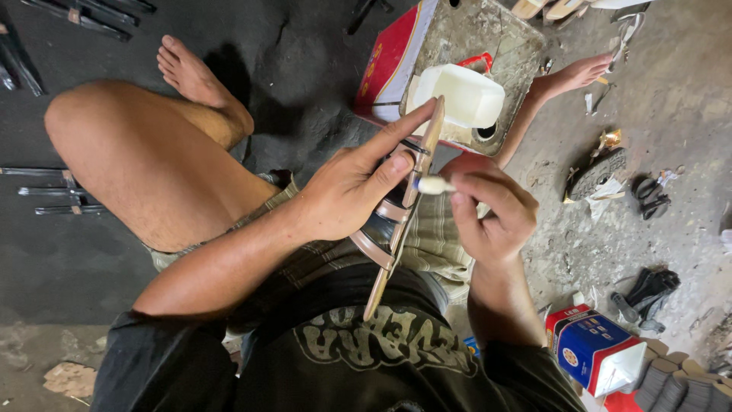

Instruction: The person sits on the floor and applies a white adhesive to the straps of a wooden sandal using a small brush. They repeatedly dip the brush into a container and coat the strap areas, then place the finished sandal on a nearby rack.

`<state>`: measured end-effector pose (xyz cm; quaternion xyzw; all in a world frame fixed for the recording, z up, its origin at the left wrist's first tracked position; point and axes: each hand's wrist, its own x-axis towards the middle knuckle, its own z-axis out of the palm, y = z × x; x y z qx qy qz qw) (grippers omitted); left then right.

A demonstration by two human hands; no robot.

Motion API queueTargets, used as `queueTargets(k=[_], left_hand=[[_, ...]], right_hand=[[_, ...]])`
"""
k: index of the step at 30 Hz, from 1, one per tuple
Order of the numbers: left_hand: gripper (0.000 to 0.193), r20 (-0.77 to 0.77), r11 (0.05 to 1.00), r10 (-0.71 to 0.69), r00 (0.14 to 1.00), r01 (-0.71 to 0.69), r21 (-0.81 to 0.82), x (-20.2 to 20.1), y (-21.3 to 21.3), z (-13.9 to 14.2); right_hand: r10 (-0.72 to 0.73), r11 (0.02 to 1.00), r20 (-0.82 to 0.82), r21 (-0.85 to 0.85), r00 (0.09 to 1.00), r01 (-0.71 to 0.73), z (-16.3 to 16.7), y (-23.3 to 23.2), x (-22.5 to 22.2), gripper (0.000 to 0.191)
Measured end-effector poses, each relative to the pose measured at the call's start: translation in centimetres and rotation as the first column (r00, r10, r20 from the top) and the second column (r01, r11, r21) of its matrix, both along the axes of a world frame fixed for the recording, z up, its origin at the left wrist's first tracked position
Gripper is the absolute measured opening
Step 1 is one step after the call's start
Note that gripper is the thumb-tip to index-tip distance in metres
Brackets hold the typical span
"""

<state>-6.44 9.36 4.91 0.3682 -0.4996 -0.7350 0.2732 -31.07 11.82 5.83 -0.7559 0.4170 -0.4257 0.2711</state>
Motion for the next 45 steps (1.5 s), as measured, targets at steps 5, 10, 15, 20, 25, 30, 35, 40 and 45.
queueTargets(k=[5,10,15,20,25,30,35,40,45], left_hand=[[0.058,-0.115,0.919,0.112,0.987,-0.147,-0.366,0.0,-0.3,0.1],[0.067,0.012,0.970,0.039,0.999,-0.035,-0.242,0.0,-0.2,0.2],[0.059,-0.170,0.915,0.095,0.981,-0.153,-0.374,-0.1,-0.1,-0.2],[0.065,-0.074,0.972,0.076,0.994,-0.090,-0.218,0.2,0.3,-0.8],[0.060,-0.180,0.948,0.093,0.979,-0.142,-0.283,0.2,0.2,-1.1],[0.066,-0.064,0.977,0.061,0.996,-0.073,-0.200,0.3,0.1,-0.6],[0.064,-0.103,0.978,0.067,0.992,-0.086,-0.192,0.4,0.0,-0.5],[0.059,-0.284,0.935,0.059,0.957,-0.152,-0.319,0.0,0.1,-1.8],[0.062,-0.368,0.952,-0.083,0.926,-0.036,-0.305,-0.5,-0.2,-3.9]], right_hand=[[-0.150,0.988,-0.127,0.027,0.981,0.154,0.6,0.5,-0.1,0.013],[-0.183,0.983,-0.132,0.008,0.974,0.186,0.3,0.1,-0.1,0.015],[-0.141,0.990,-0.085,-0.026,0.986,0.139,-0.3,0.1,0.3,0.016],[-0.014,0.999,-0.009,0.037,1.000,0.014,-0.7,0.6,0.5,0.014],[0.022,1.000,-0.100,0.014,0.995,-0.020,-0.9,0.8,-0.7,0.013],[0.042,0.999,-0.139,-0.018,0.989,-0.045,-1.1,0.4,-2.4,0.014],[0.113,0.994,-0.115,0.008,0.987,-0.113,-1.0,-0.2,-2.3,0.012],[0.099,0.994,-0.125,0.064,0.987,-0.092,-0.4,-0.4,-1.8,0.013],[-0.299,0.949,-0.196,0.038,0.934,0.312,-1.7,-0.6,-1.3,0.016]])
